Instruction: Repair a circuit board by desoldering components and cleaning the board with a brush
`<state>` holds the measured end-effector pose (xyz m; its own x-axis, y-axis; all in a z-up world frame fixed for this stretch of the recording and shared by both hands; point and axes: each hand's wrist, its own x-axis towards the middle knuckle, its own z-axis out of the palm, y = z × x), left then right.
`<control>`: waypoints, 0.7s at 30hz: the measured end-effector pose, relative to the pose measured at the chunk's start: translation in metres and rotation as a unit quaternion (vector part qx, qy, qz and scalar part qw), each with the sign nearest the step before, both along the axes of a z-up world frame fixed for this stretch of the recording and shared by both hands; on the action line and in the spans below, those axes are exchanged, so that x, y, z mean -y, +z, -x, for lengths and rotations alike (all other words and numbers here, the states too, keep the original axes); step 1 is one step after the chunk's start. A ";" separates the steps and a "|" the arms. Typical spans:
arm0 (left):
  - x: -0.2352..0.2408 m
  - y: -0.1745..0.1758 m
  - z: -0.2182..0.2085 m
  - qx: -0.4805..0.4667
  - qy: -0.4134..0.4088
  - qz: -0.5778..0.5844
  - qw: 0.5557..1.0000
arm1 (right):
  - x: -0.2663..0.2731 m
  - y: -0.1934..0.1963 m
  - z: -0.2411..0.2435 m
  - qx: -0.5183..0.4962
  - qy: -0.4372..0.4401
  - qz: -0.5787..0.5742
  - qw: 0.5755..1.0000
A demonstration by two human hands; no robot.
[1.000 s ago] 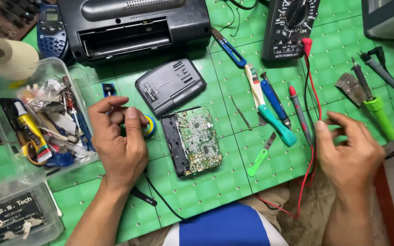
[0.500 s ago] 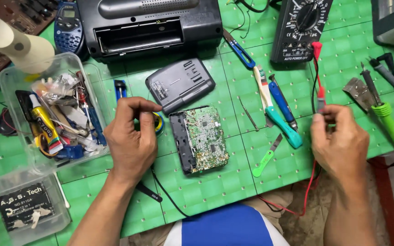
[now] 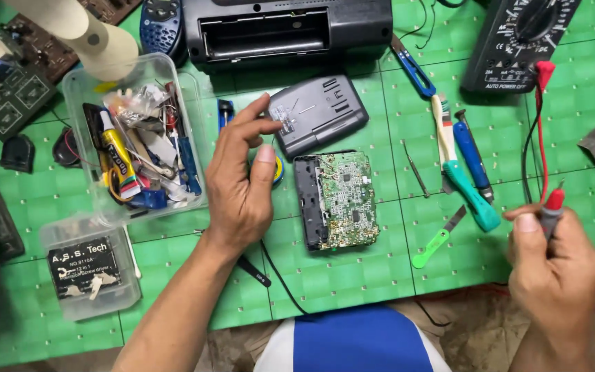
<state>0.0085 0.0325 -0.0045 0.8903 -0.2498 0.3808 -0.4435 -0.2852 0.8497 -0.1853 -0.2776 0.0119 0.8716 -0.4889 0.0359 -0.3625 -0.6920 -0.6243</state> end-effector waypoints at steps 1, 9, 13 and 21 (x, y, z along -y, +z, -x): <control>0.001 0.000 0.000 0.005 0.016 0.005 1.000 | -0.003 0.003 0.000 -0.020 0.007 -0.054 0.998; 0.004 0.004 0.008 0.090 0.116 0.058 0.987 | -0.036 -0.011 0.006 -0.044 0.001 -0.072 0.996; 0.005 0.001 0.010 0.134 0.129 0.137 0.973 | -0.047 -0.023 0.001 0.007 0.022 -0.202 0.979; -0.008 0.026 0.020 0.165 0.122 0.123 0.971 | -0.053 -0.042 -0.006 0.024 -0.010 -0.352 0.936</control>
